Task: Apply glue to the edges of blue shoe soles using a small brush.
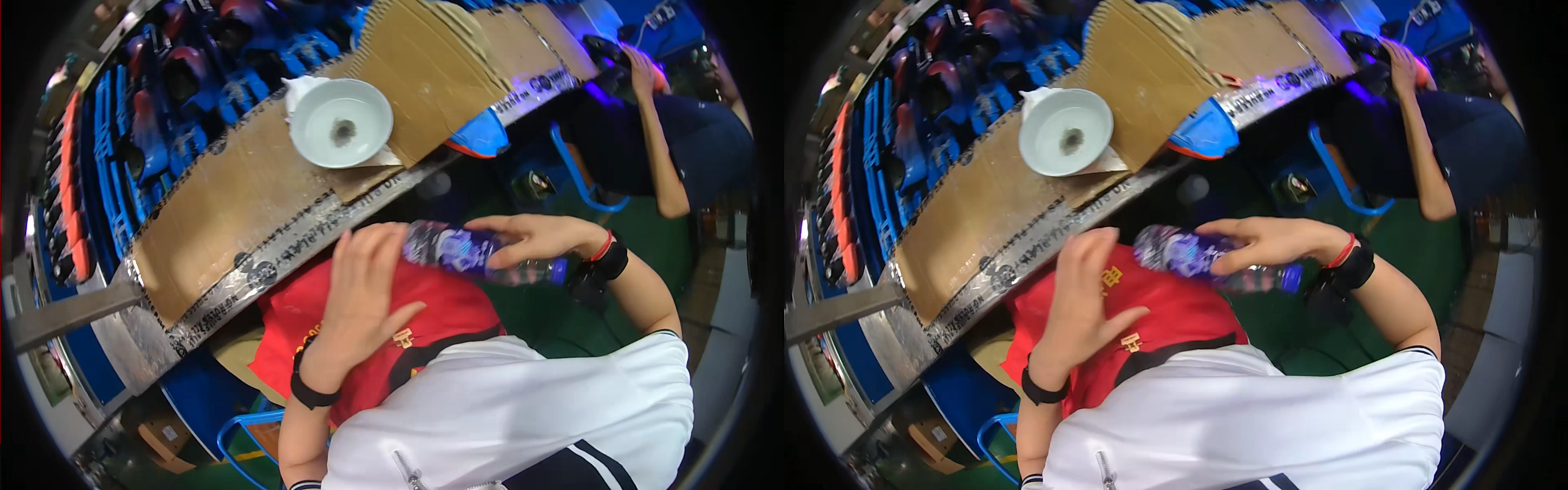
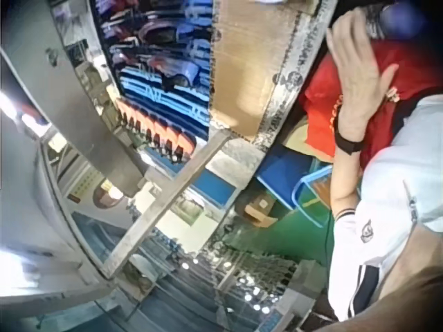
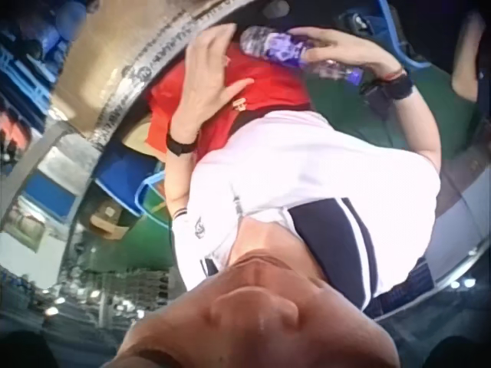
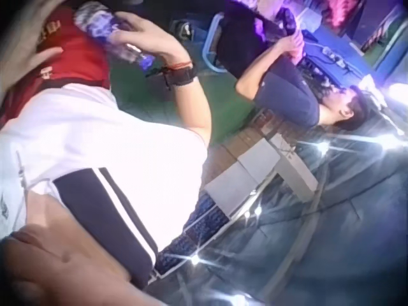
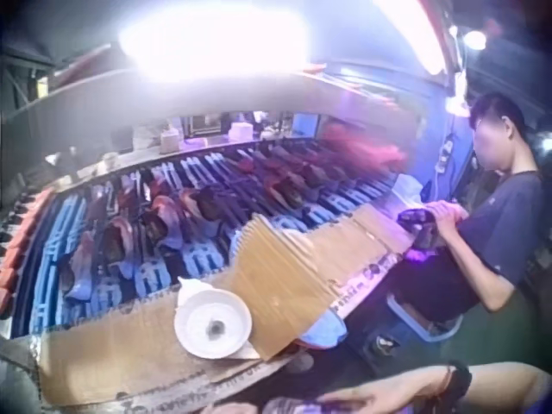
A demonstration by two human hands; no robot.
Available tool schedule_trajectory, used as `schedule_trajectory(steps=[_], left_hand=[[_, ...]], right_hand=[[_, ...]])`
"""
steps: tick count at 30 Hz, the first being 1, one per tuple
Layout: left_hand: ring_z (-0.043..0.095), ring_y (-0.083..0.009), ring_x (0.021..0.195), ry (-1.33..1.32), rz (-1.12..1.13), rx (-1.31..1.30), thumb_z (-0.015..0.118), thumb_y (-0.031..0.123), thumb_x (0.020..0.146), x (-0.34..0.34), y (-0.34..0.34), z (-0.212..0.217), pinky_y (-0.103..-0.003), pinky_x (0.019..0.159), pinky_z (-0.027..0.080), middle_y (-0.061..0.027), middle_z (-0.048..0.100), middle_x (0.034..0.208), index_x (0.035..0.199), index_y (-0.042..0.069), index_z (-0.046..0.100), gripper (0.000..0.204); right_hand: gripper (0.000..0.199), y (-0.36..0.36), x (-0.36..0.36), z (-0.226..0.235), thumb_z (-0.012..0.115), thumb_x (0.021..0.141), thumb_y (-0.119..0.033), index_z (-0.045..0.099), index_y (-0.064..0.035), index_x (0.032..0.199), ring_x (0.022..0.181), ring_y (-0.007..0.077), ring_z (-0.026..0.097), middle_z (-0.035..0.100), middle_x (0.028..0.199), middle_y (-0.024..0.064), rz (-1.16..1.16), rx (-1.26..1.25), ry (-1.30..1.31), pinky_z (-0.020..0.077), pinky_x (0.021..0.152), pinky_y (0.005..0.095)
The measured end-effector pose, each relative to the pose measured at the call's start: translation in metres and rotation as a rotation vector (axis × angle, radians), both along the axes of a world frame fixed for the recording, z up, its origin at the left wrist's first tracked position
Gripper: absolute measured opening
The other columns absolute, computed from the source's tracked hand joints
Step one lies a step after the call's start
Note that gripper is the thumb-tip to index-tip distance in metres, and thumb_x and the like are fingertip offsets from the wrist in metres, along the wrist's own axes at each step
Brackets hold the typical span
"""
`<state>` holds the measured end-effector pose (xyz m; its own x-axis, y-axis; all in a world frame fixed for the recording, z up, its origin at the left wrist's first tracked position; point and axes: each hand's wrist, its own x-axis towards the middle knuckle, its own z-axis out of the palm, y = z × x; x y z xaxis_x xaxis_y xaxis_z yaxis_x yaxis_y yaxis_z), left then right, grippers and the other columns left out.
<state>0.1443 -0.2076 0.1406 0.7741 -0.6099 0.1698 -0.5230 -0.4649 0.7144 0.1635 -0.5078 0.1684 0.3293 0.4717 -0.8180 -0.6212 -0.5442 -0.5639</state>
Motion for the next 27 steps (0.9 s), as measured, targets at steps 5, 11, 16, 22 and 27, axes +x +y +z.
schedule_trajectory(steps=[5, 11, 16, 22, 27], left_hand=[[0.055, -0.0313, 0.117, 0.18, 0.186, 0.057, 0.08, 0.005, 0.073, -0.014, 0.025, -0.04, -0.038, 0.1, 0.045, -0.0173, 0.052, 0.129, 0.139, 0.002, 0.042, 0.076], [0.059, -0.0257, 0.111, 0.339, 0.272, 0.058, 0.073, -0.003, 0.076, -0.027, 0.042, -0.051, -0.036, 0.098, 0.045, -0.0149, 0.055, 0.125, 0.137, 0.002, 0.045, 0.068], [0.059, -0.0242, 0.109, 0.371, 0.346, 0.059, 0.07, -0.003, 0.078, -0.024, 0.038, -0.049, -0.035, 0.098, 0.045, -0.0144, 0.055, 0.124, 0.136, 0.001, 0.046, 0.062], [0.06, -0.0248, 0.107, 0.321, 0.275, 0.106, 0.069, -0.001, 0.081, -0.013, 0.027, -0.052, -0.035, 0.095, 0.047, -0.0154, 0.053, 0.126, 0.135, 0.001, 0.046, 0.059], [0.06, -0.0265, 0.106, 0.324, 0.283, 0.134, 0.069, 0.0, 0.082, -0.012, 0.019, -0.053, -0.034, 0.085, 0.052, -0.0162, 0.052, 0.128, 0.136, 0.002, 0.046, 0.059]], right_hand=[[0.083, -0.07, -0.048, -0.077, 0.066, 0.087, -0.032, 0.024, -0.0009, 0.151, 0.069, 0.0149, 0.063, 0.067, 0.088, 0.0079, -0.099, -0.241, -0.026, 0.0506, 0.054, 0.0272], [0.091, -0.09, -0.097, -0.179, 0.07, 0.077, -0.044, 0.034, -0.0011, 0.148, 0.084, 0.0236, 0.068, 0.062, 0.123, 0.0171, 0.278, -0.343, 0.231, 0.0575, 0.07, 0.035], [0.089, -0.069, -0.133, -0.212, 0.066, 0.078, -0.043, 0.032, -0.0021, 0.149, 0.085, 0.0251, 0.069, 0.057, 0.129, 0.0188, 0.107, -0.189, 0.427, 0.0596, 0.069, 0.0336], [0.073, -0.053, -0.15, -0.232, 0.063, 0.08, -0.043, 0.05, 0.0023, 0.135, 0.079, 0.0241, 0.069, 0.063, 0.12, 0.0188, -0.095, -0.243, 0.355, 0.0594, 0.066, 0.0338], [0.066, -0.025, -0.15, -0.263, 0.063, 0.084, -0.046, 0.056, 0.0077, 0.123, 0.081, 0.0251, 0.07, 0.068, 0.107, 0.0168, -0.057, -0.402, 0.321, 0.0622, 0.069, 0.0351]])
